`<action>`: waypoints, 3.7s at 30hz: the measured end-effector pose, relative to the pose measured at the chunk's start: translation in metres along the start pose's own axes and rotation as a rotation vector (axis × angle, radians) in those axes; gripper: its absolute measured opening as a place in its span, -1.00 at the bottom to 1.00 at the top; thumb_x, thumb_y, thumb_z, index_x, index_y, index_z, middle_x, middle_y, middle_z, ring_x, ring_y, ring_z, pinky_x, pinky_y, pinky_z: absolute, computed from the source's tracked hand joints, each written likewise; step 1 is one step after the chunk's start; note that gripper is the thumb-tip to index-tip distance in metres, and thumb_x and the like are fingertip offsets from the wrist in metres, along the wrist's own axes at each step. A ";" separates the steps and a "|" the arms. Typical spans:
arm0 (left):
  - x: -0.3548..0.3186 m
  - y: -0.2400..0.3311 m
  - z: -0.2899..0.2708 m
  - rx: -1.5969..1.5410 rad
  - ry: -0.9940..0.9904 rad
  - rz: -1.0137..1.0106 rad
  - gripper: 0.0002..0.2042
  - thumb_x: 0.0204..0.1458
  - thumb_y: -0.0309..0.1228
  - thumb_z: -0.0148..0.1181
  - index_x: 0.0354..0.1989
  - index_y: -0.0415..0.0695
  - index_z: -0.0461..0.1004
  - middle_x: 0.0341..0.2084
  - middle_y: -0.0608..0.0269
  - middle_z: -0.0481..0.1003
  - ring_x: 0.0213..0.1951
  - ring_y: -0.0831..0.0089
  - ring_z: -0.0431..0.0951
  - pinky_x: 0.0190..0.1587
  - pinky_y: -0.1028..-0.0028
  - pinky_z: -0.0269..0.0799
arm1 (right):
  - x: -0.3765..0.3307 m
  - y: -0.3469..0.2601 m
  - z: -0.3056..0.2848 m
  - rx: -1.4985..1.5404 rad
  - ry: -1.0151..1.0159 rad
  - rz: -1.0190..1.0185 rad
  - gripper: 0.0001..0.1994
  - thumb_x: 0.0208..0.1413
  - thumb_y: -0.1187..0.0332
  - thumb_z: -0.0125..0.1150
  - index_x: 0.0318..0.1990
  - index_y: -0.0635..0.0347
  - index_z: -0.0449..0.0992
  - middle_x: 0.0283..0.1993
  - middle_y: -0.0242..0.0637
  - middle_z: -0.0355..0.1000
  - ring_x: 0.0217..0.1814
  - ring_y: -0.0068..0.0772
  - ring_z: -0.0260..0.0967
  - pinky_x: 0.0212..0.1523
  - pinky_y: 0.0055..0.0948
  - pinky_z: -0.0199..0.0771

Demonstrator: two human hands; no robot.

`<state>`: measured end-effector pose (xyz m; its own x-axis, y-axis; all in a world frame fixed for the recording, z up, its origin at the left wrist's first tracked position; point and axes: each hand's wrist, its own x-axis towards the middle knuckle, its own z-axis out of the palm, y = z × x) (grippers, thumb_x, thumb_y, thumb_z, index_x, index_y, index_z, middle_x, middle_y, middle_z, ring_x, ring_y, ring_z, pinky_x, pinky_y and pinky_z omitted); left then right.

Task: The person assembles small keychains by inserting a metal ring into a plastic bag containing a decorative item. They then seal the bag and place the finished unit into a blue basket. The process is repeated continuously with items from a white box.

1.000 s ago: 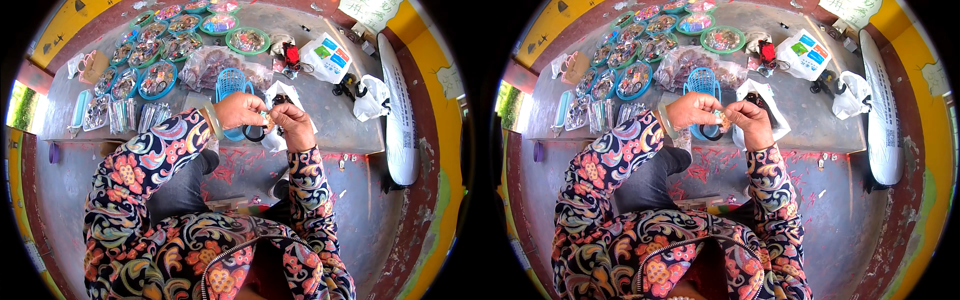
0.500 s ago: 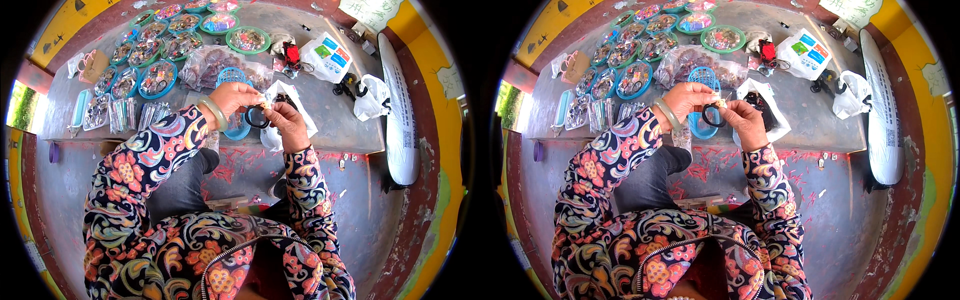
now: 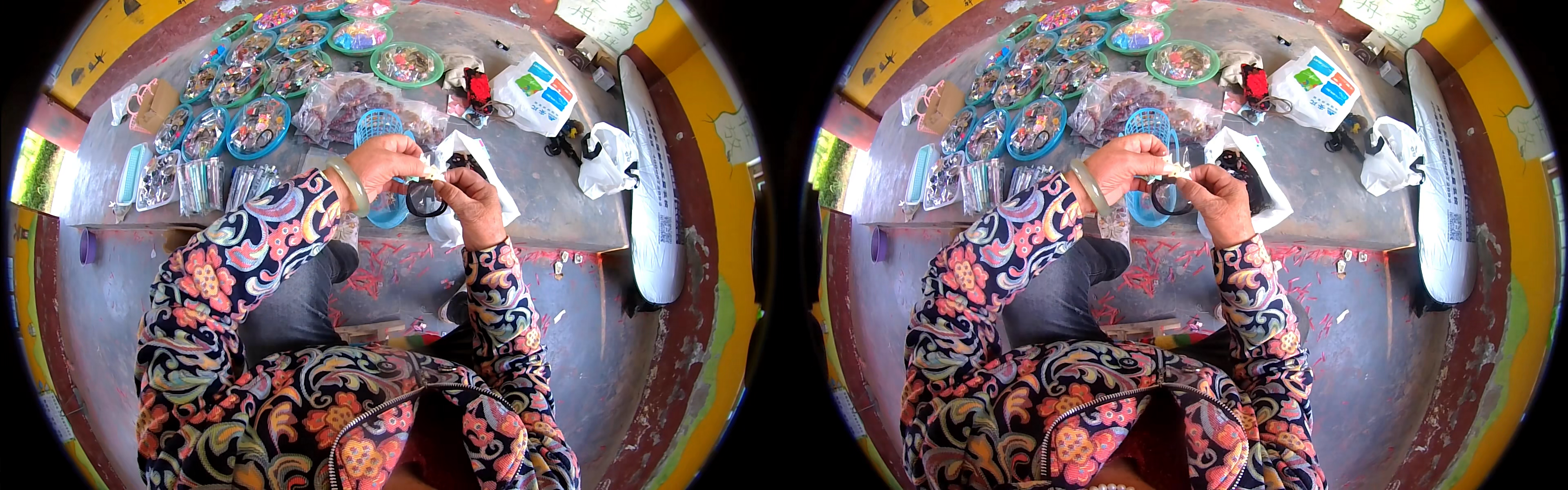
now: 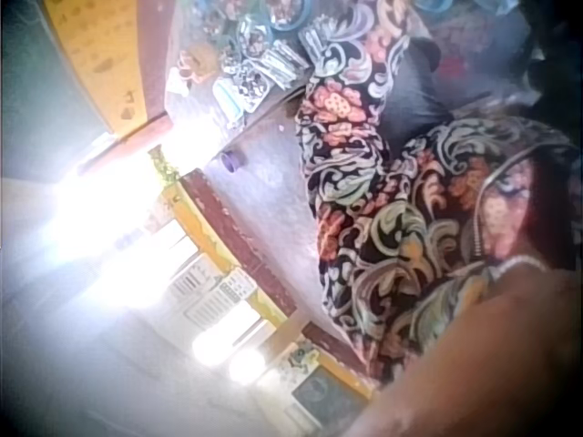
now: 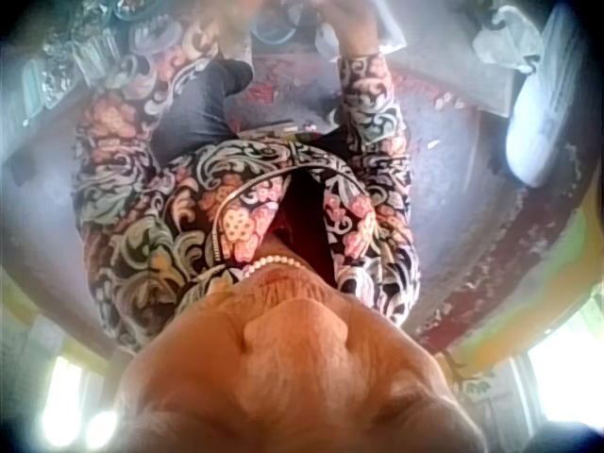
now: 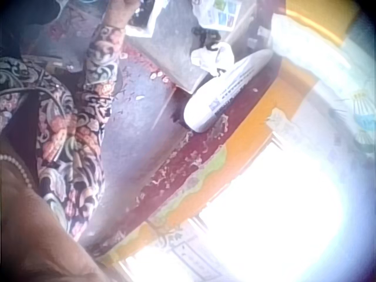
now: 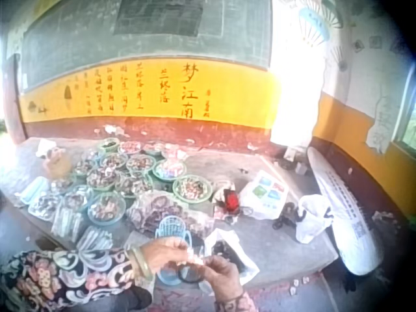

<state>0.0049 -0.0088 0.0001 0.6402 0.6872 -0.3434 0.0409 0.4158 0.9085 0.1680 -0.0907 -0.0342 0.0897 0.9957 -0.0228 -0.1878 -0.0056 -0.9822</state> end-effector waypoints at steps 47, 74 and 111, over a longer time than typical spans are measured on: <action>0.016 -0.015 -0.014 0.384 -0.092 0.274 -0.85 -0.16 -0.54 0.18 -0.38 -0.27 0.41 -0.46 0.24 0.47 -0.38 0.56 0.46 -0.29 0.57 0.36 | 0.003 -0.007 -0.015 -0.205 -0.055 0.081 -0.87 -0.10 0.48 0.21 -0.37 0.35 0.49 -0.47 -0.40 0.40 -0.41 -0.63 0.28 -0.35 -0.64 0.26; -0.006 0.022 -0.036 0.111 0.244 0.370 -0.77 0.06 -0.34 -0.02 -0.23 -0.24 0.42 -0.32 0.21 0.48 -0.24 0.53 0.45 -0.18 0.57 0.30 | 0.058 0.100 -0.018 -0.394 -0.047 0.305 -0.83 -0.16 0.46 0.20 -0.38 0.37 0.47 -0.62 -0.37 0.37 -0.68 -0.67 0.25 -0.74 -0.68 0.15; -0.070 -0.257 -0.239 -0.219 0.871 -0.230 -0.80 -0.05 -0.29 0.03 -0.53 -0.16 0.44 -0.65 0.35 0.43 -0.64 0.58 0.39 -0.65 0.60 0.25 | -0.135 0.114 -0.021 -1.386 -0.384 0.191 -0.80 -0.10 0.23 0.00 -0.52 0.11 0.49 -0.55 -0.16 0.41 -0.50 -0.06 0.38 -0.45 -0.16 0.39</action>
<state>-0.2336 -0.0213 -0.2659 -0.1718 0.7418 -0.6482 -0.1074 0.6399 0.7609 0.1549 -0.2279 -0.1465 -0.1322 0.9313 -0.3393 0.9320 0.0002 -0.3625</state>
